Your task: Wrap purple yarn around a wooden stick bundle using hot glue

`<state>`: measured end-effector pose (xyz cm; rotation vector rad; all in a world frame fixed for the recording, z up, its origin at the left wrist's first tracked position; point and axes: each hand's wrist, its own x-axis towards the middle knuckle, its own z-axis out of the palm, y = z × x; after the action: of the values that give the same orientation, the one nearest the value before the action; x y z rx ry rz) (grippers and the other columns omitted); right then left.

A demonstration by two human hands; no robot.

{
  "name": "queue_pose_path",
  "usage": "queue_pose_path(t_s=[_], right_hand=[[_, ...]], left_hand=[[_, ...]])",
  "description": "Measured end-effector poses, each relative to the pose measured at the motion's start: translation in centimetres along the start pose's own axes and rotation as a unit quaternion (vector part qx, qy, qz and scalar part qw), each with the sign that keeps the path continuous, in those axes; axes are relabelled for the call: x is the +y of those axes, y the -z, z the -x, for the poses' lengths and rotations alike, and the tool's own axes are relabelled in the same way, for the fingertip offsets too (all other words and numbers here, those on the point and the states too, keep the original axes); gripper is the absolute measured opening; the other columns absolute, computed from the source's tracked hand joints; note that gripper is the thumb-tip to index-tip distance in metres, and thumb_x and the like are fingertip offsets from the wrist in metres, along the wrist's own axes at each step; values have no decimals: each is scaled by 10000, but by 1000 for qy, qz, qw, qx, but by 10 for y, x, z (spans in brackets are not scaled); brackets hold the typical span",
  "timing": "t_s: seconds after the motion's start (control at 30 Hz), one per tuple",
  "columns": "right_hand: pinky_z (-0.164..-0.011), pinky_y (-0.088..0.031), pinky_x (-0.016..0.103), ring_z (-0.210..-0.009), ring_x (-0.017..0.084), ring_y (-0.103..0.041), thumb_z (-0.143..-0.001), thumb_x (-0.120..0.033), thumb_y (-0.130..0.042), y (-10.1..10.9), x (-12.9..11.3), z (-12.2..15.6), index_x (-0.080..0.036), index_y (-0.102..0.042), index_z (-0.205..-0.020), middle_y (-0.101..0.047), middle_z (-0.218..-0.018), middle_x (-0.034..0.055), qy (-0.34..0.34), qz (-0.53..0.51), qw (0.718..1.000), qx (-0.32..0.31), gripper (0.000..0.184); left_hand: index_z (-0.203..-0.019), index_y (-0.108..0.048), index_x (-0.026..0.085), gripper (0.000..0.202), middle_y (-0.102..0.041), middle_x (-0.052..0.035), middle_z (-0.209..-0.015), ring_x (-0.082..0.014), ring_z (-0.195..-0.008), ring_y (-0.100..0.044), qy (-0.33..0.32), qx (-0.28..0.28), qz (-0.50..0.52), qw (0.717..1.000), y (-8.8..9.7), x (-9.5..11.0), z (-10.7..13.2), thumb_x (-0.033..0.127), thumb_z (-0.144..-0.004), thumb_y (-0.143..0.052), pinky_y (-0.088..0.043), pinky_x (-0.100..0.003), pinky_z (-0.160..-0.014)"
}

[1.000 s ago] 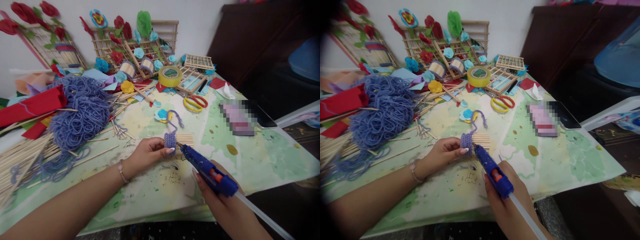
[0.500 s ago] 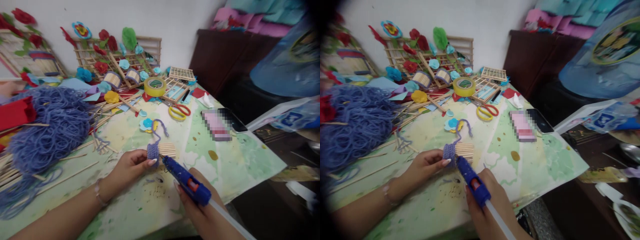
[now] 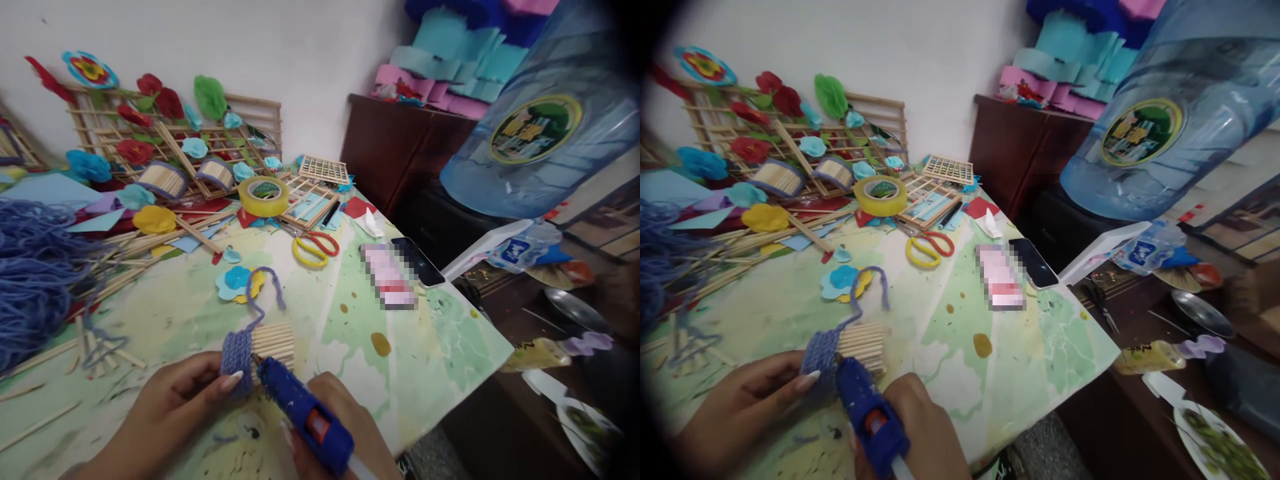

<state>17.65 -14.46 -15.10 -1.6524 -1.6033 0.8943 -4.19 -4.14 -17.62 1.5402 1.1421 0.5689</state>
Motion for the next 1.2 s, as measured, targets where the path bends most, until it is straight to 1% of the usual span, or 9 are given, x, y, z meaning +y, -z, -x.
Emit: queue_pose_path(t_s=[0.07, 0.17, 0.23, 0.37, 0.57, 0.77, 0.9, 1.1, 1.2], right_hand=[[-571, -423, 234, -682, 151, -593, -792, -327, -563, 2, 3, -1, -224, -495, -807, -586, -804, 21, 16, 2, 1000, 0, 124], [-564, -436, 224, -679, 150, -602, -787, -283, -583, 6, 6, -2, -223, -504, -824, -600, -810, 22, 43, 10, 999, -9, 106], [-565, -442, 224, -684, 152, -602, -786, -275, -588, 7, 6, -4, -224, -510, -845, -609, -821, 26, 56, 6, 998, -18, 110], [-588, -446, 238, -696, 157, -593, -785, -295, -570, 5, 0, -6, -226, -502, -832, -598, -817, 26, 44, -18, 999, -4, 108], [-580, -410, 257, -683, 162, -572, -820, -335, -507, 3, -10, -8, -226, -451, -797, -576, -803, 27, 18, 0, 1000, -8, 124], [-576, -381, 259, -640, 143, -544, -889, -332, -453, -10, -17, -8, -219, -478, -812, -556, -767, 7, 19, -36, 997, 62, 139], [-581, -385, 247, -671, 142, -540, -910, -311, -487, -13, -19, -8, -213, -511, -830, -561, -781, 5, 31, -57, 996, 63, 129], [-642, -438, 254, -712, 153, -547, -916, -296, -515, -13, -18, -7, -209, -561, -873, -571, -788, 6, 52, -35, 997, 53, 107], [-632, -436, 253, -710, 157, -550, -912, -296, -520, -16, -16, -7, -215, -555, -860, -567, -783, 5, 56, -35, 995, 73, 102]], left_hand=[[-876, -755, 282, 324, -769, -13, -865, -238, -807, -709, -4, 38, -30, 999, -4, 1, 2, 554, -714, -686, -566, -260, -726], [-812, -737, 365, 264, -762, 56, -825, -248, -787, -688, -14, 127, -71, 989, -11, 6, 6, 590, -688, -676, -554, -313, -718], [-773, -717, 394, 237, -753, 87, -791, -254, -765, -674, -16, 154, -87, 984, -13, 10, 7, 608, -688, -660, -540, -353, -711], [-729, -701, 347, 274, -737, 69, -721, -250, -718, -666, -15, 117, -99, 988, -11, 12, 4, 614, -688, -656, -520, -350, -667], [-696, -682, 288, 303, -699, 75, -660, -179, -663, -617, 13, 142, -80, 987, -12, 23, 2, 591, -700, -661, -478, -250, -624], [-690, -629, 174, 444, -629, 2, -605, -138, -564, -531, 12, 122, -4, 992, -12, 25, -5, 613, -655, -686, -419, -221, -529], [-659, -537, 165, 470, -480, 47, -529, -85, -490, -387, 13, 103, 67, 992, -13, 22, -6, 615, -674, -673, -307, -191, -460], [-690, -529, 158, 476, -471, 46, -569, -79, -520, -373, 6, 86, 108, 990, -13, 23, -7, 612, -689, -672, -291, -194, -483], [-681, -515, 164, 478, -433, 56, -552, -76, -505, -342, 1, 89, 106, 990, -13, 18, -8, 619, -705, -659, -259, -198, -470]])
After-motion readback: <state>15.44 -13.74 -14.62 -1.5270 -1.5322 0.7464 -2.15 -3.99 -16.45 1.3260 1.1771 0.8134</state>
